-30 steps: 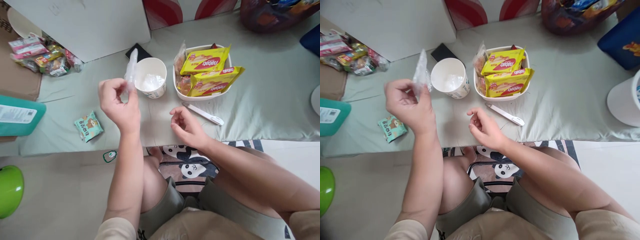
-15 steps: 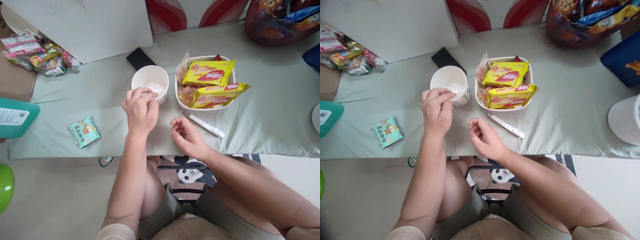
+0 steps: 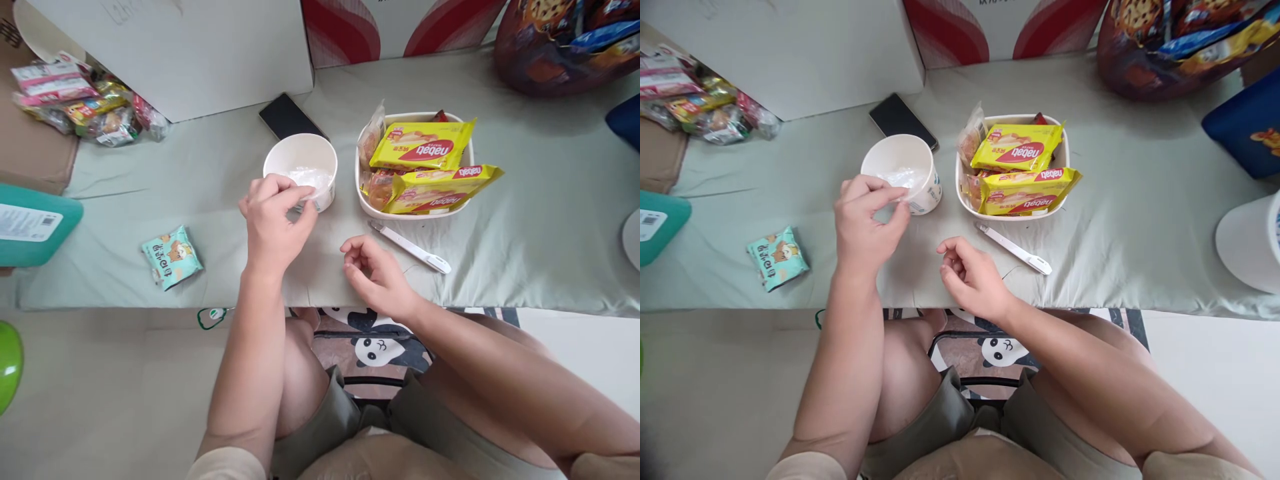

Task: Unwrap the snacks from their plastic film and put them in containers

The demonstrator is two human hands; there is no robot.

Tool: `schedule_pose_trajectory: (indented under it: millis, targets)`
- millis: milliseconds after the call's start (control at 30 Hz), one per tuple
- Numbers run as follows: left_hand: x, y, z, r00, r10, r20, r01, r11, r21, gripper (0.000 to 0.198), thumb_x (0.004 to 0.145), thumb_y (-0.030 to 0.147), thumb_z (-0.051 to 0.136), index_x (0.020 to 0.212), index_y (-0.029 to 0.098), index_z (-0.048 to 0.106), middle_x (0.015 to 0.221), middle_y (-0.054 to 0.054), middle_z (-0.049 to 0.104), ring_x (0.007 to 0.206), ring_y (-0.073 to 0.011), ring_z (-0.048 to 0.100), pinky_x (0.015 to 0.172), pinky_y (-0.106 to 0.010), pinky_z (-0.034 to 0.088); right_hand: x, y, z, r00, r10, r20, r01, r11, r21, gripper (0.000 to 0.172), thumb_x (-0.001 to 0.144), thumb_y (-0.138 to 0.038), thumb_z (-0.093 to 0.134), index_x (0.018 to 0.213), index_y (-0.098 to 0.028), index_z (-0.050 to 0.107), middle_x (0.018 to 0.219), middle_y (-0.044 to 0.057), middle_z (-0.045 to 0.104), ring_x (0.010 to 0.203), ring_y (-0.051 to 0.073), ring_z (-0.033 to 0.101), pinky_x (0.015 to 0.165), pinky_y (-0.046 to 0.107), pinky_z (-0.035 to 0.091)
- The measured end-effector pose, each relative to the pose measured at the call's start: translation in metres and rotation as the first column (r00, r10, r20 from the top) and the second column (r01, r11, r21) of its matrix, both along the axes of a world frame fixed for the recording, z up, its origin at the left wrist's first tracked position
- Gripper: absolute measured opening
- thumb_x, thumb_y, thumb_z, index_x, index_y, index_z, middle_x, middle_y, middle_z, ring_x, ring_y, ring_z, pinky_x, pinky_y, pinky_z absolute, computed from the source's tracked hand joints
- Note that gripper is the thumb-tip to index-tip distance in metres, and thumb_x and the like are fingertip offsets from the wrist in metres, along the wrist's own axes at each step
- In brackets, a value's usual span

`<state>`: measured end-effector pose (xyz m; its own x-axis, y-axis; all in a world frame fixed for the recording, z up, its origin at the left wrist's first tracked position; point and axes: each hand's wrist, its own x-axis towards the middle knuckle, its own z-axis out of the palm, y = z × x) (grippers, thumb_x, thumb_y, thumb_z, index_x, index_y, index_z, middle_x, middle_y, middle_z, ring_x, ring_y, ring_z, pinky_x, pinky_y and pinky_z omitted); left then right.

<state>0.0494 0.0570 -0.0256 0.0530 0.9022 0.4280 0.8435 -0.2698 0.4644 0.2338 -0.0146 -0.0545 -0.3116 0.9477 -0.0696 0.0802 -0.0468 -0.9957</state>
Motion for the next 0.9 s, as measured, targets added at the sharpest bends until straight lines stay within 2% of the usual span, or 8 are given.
schedule_pose_trajectory:
  millis: [133, 300, 433, 600, 700, 800, 900]
  targets:
    - [-0.009, 0.003, -0.003, 0.997, -0.04, 0.066, 0.033, 0.995, 0.099, 0.016, 0.09, 0.024, 0.065, 0.097, 0.027, 0.079, 0.097, -0.004, 0.067, 0.094, -0.0218, 0.063, 0.089, -0.041, 0.051, 0.0, 0.0, 0.0, 1.0, -0.007, 0.009, 0.007, 1.0, 0.004, 0.019, 0.087, -0.026, 0.055, 0.106, -0.024, 0.052, 0.078, -0.002, 0.06, 0.066, 0.014, 0.055, 0.061, 0.029, 0.047]
    - [-0.01, 0.006, -0.003, 0.986, -0.114, 0.123, 0.104, 0.991, 0.085, 0.017, 0.093, 0.025, 0.061, 0.091, 0.025, 0.078, 0.085, -0.001, 0.067, 0.075, -0.0152, 0.063, 0.072, -0.034, 0.053, -0.001, 0.0, 0.001, 1.0, -0.009, 0.017, 0.009, 1.0, -0.009, 0.019, 0.087, -0.027, 0.056, 0.106, -0.024, 0.052, 0.078, -0.002, 0.06, 0.066, 0.014, 0.054, 0.061, 0.029, 0.047]
    - [-0.008, 0.005, -0.004, 0.988, -0.07, 0.135, 0.046, 0.985, 0.168, 0.019, 0.099, 0.031, 0.06, 0.105, 0.028, 0.078, 0.092, -0.003, 0.065, 0.085, -0.0183, 0.066, 0.082, -0.041, 0.055, -0.001, 0.001, 0.001, 1.0, -0.012, 0.013, 0.012, 1.0, -0.005, 0.019, 0.087, -0.027, 0.055, 0.106, -0.024, 0.052, 0.078, -0.002, 0.06, 0.065, 0.014, 0.054, 0.061, 0.029, 0.046]
    - [-0.011, 0.002, 0.002, 0.987, 0.086, 0.139, -0.119, 0.961, 0.249, 0.027, 0.105, 0.041, 0.053, 0.113, 0.03, 0.076, 0.098, -0.007, 0.062, 0.103, -0.0255, 0.066, 0.097, -0.055, 0.049, 0.0, 0.0, 0.0, 1.0, -0.018, 0.016, 0.017, 1.0, 0.005, 0.019, 0.088, -0.026, 0.055, 0.106, -0.023, 0.053, 0.078, -0.001, 0.06, 0.066, 0.014, 0.054, 0.061, 0.029, 0.047]
    - [-0.009, 0.0, 0.002, 0.991, 0.098, 0.091, -0.111, 0.983, 0.143, 0.021, 0.102, 0.035, 0.057, 0.109, 0.033, 0.078, 0.101, -0.007, 0.065, 0.109, -0.0289, 0.063, 0.102, -0.059, 0.045, 0.0, -0.001, 0.0, 1.0, -0.014, 0.01, 0.014, 1.0, 0.004, 0.019, 0.088, -0.027, 0.055, 0.106, -0.023, 0.053, 0.078, -0.001, 0.06, 0.066, 0.014, 0.054, 0.061, 0.03, 0.047]
    - [-0.002, -0.002, 0.001, 0.997, 0.072, -0.013, -0.072, 0.997, 0.009, 0.019, 0.096, 0.025, 0.062, 0.097, 0.034, 0.078, 0.103, -0.006, 0.07, 0.113, -0.0303, 0.061, 0.102, -0.058, 0.044, 0.0, -0.001, 0.001, 1.0, -0.02, 0.005, 0.02, 1.0, -0.009, 0.019, 0.087, -0.027, 0.055, 0.106, -0.023, 0.053, 0.079, -0.001, 0.06, 0.066, 0.014, 0.054, 0.061, 0.03, 0.046]
    - [0.005, -0.005, 0.003, 0.993, 0.066, -0.102, -0.07, 0.997, -0.032, 0.02, 0.096, 0.024, 0.06, 0.087, 0.032, 0.077, 0.111, -0.004, 0.074, 0.119, -0.03, 0.06, 0.104, -0.056, 0.044, 0.0, 0.0, 0.002, 0.999, -0.038, -0.013, 0.037, 0.999, -0.019, 0.02, 0.087, -0.027, 0.055, 0.106, -0.023, 0.053, 0.079, -0.002, 0.059, 0.067, 0.013, 0.054, 0.062, 0.029, 0.046]
